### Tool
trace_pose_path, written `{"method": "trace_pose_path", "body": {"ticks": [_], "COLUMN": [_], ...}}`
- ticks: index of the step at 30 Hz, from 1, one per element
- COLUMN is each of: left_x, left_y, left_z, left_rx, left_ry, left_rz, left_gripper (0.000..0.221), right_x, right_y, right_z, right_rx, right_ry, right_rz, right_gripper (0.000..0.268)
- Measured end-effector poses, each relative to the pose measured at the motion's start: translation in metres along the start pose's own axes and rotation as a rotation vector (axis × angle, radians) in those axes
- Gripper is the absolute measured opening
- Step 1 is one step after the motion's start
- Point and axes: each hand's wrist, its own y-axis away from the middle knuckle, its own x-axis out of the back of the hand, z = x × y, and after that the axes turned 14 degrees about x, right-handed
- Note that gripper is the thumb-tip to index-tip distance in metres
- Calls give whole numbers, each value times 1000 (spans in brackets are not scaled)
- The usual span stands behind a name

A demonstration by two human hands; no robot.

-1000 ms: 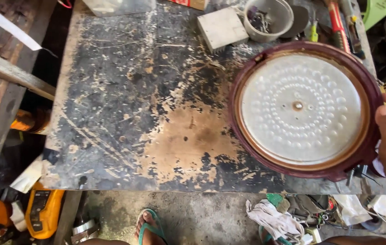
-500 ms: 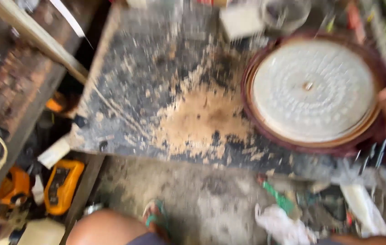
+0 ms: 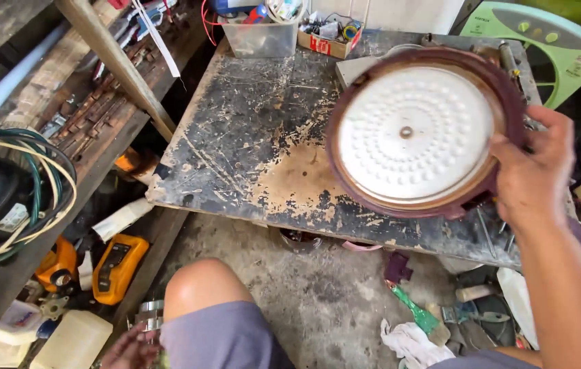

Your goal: Removing a plastic handle from a rice cooker lid by prying it off with a flathead screwdriver

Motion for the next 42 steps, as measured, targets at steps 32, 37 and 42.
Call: {"method": "trace_pose_path", "body": {"ticks": [32, 37, 42], "left_x": [-279, -286, -295], "left_y": [189, 177, 170], "left_z": [226, 225, 233], "left_rx": [-1488, -1183, -1193], "left_ry": [-692, -700, -679], "left_rz": [-274, -315, -331], "left_gripper": [59, 66, 61], "right_x": [-57, -56, -51], "right_y": [54, 50, 48], "right_z": [-15, 1, -3], "right_rx": [-273, -238, -259], "right_ry": [-201, -332, -281], "right_rz": [-744, -747, -798], "right_gripper": [76, 66, 68]}}
